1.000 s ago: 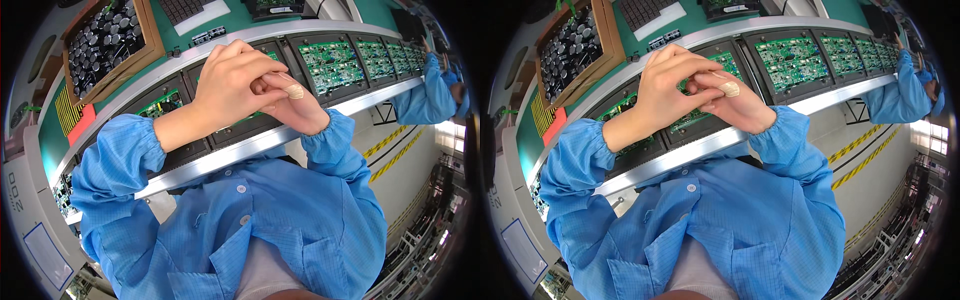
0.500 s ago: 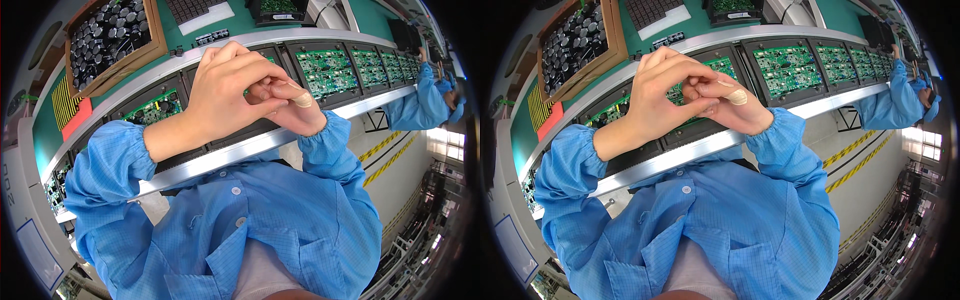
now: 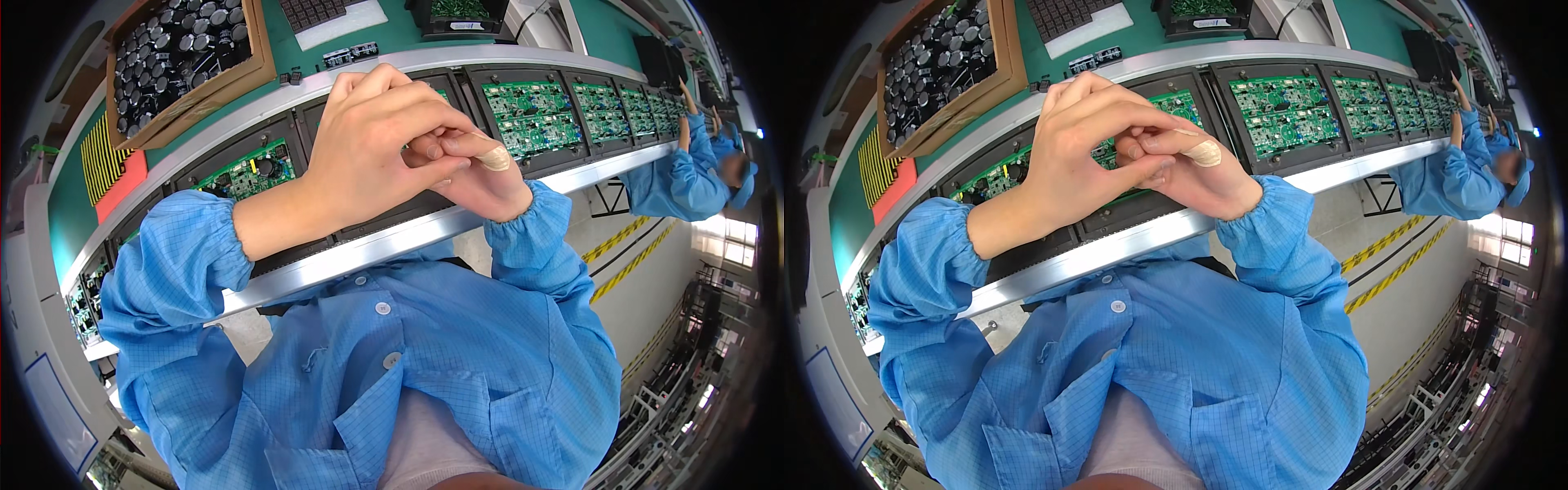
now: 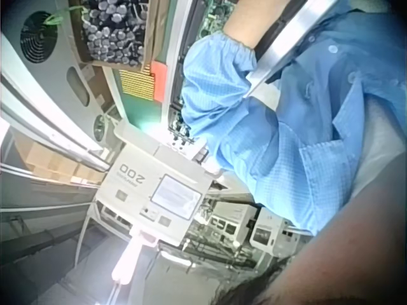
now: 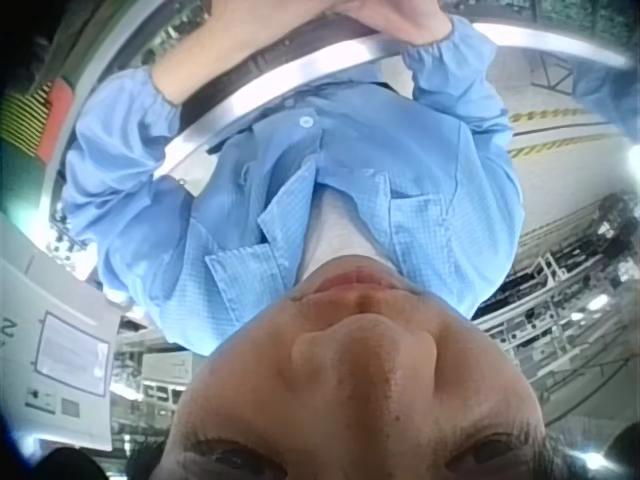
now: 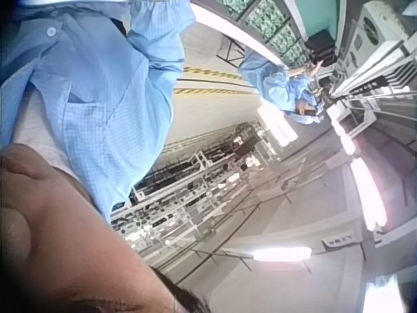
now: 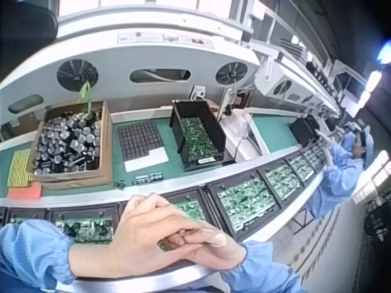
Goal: Manually placing electronic components onto multiple printed circuit boards arranged on a rack.
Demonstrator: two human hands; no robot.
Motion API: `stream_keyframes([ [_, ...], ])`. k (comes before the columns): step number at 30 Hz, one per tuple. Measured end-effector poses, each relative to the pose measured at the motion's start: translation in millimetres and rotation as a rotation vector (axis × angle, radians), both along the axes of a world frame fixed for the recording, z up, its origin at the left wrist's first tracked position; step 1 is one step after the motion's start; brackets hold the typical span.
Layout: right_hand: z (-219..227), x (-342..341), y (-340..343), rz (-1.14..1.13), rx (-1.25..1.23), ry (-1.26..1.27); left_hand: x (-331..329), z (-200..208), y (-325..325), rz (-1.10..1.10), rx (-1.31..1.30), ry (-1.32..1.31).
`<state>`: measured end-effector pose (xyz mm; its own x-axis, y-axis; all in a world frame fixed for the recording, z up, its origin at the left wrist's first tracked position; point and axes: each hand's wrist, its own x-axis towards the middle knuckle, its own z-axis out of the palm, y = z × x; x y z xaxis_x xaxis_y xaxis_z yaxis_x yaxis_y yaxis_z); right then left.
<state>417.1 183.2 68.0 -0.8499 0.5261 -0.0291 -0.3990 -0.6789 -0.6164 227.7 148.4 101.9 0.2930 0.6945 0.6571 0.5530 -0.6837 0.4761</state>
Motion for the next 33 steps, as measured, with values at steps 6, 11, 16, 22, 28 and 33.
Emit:
stream_keyframes([
  [6, -1, -3, 1, 0.002, -0.04, -0.042, -2, -2, 1, 0.025, -0.024, 0.028],
  [11, -12, -5, 2, 0.017, -0.136, -0.025, 0, -6, 5, 0.008, -0.011, 0.018],
  [16, -13, -5, 6, 0.044, -0.164, 0.007, -3, -3, 4, 0.004, -0.091, 0.058],
  [22, -9, -6, -2, -0.013, -0.159, -0.035, -1, -9, 7, 0.0, -0.021, 0.037],
  [28, -6, -7, -5, -0.09, -0.206, -0.056, 1, -9, 9, -0.018, 0.094, 0.077],
  [33, -9, -5, 0, -0.004, -0.145, -0.042, 0, -8, 9, -0.006, 0.039, 0.054],
])
